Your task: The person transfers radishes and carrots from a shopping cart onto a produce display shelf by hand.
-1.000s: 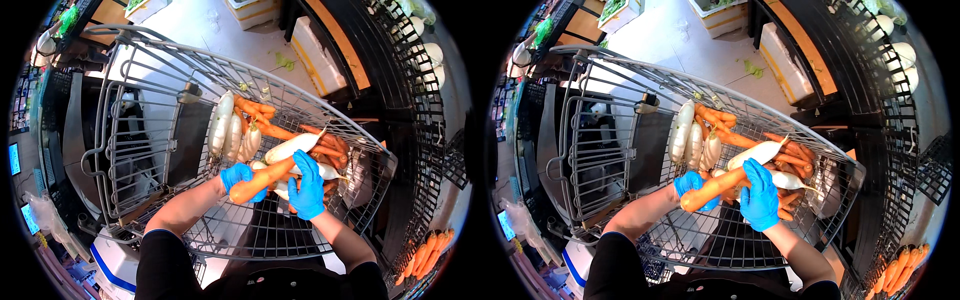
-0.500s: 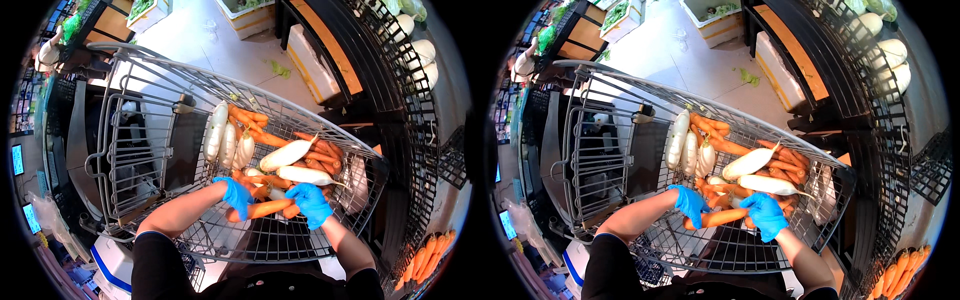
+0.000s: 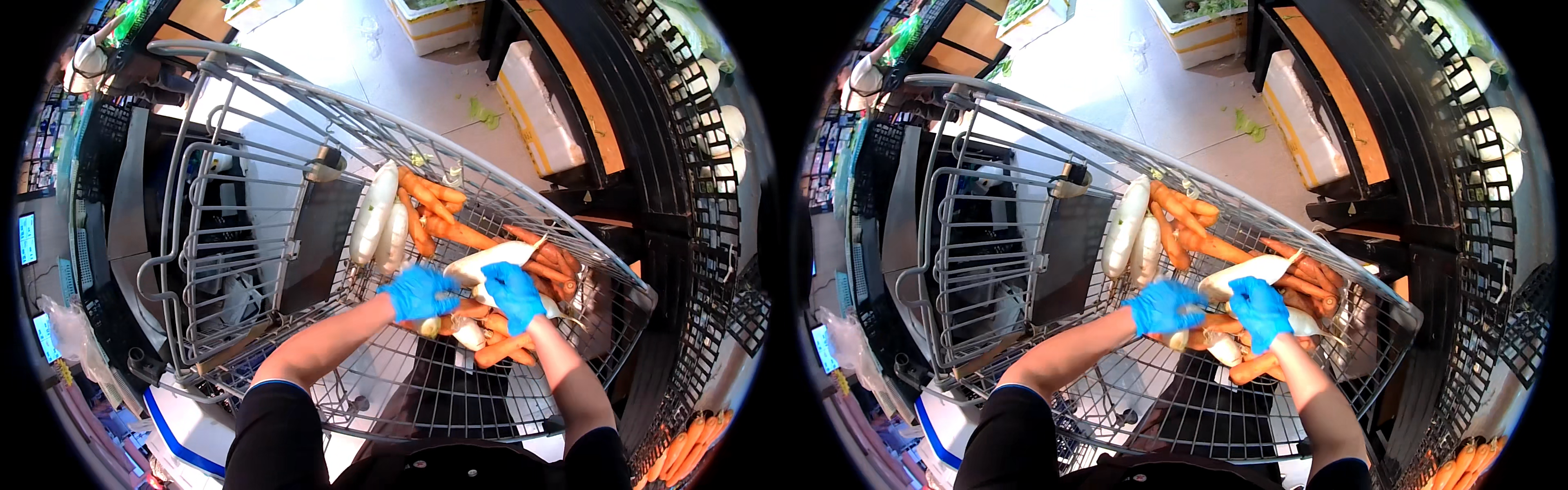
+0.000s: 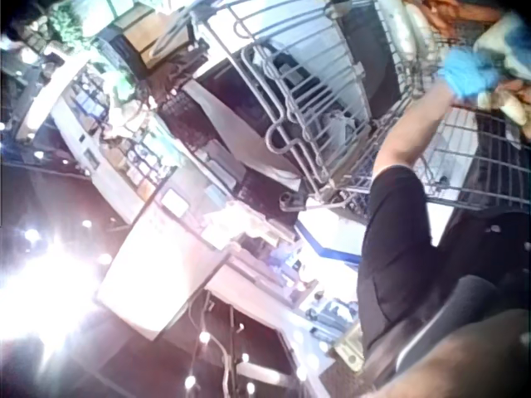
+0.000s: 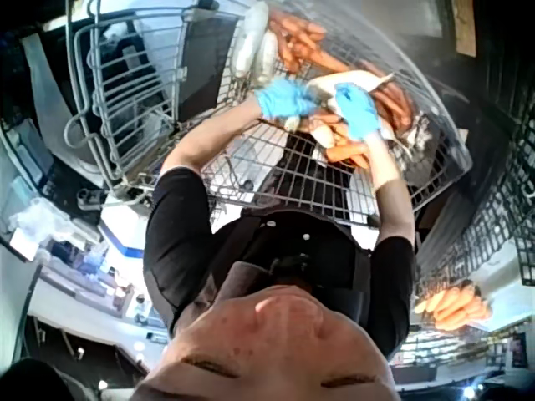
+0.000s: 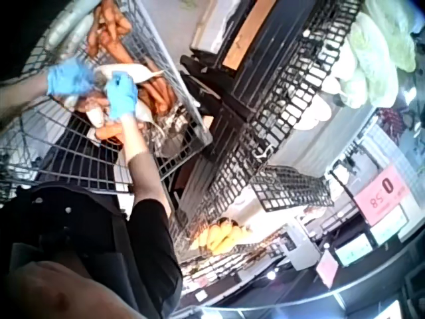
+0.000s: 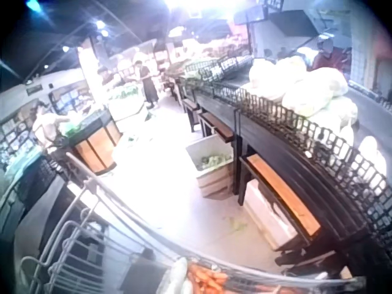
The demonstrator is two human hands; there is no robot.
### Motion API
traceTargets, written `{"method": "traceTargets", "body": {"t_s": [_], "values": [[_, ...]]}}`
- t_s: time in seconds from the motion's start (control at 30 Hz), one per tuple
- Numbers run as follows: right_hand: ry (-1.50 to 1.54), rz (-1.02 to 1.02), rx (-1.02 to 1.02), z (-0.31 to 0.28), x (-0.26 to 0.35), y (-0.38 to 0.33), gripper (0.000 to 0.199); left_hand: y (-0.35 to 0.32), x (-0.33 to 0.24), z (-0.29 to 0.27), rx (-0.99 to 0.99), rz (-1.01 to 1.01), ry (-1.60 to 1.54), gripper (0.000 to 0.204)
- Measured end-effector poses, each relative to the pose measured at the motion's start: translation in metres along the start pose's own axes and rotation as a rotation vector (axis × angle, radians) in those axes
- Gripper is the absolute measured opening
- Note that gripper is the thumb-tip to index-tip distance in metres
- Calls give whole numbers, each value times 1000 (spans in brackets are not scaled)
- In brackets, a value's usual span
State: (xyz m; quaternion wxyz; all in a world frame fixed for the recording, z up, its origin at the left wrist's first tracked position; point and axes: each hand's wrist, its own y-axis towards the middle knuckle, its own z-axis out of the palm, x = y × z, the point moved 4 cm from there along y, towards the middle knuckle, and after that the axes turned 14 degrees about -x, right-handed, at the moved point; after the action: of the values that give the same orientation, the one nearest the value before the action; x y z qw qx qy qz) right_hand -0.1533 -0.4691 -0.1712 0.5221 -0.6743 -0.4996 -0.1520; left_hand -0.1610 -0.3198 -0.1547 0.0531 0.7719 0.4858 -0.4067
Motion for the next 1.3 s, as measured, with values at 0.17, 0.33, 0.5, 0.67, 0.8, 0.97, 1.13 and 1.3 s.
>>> {"method": "traceTargets", "body": {"t_s": [0.17, 0.33, 0.5, 0.67, 0.8, 0.97, 1.13, 1.3], "values": [[-209, -56, 17, 34, 17, 48, 43, 13, 71, -66, -766, -331, 486, 61], [-284, -8, 105, 64, 28, 81, 57, 17, 85, -63, -754, -388, 394, 60], [-441, 45, 133, 75, 37, 101, 43, 10, 80, -56, -293, -373, 265, 63], [-462, -39, 98, 79, 33, 101, 31, 11, 81, -55, -528, -431, 498, 63], [278, 144, 329, 65, 28, 85, 22, 14, 85, -53, -446, -527, 663, 70], [425, 256, 426, 8, 5, 23, 20, -2, 74, -62, -335, -341, 350, 65], [487, 393, 455, -32, -13, -32, 23, -9, 56, -50, 297, -162, 14, 52], [490, 438, 457, -45, -15, -61, 23, 9, 96, -15, -483, -385, 248, 43]]}}
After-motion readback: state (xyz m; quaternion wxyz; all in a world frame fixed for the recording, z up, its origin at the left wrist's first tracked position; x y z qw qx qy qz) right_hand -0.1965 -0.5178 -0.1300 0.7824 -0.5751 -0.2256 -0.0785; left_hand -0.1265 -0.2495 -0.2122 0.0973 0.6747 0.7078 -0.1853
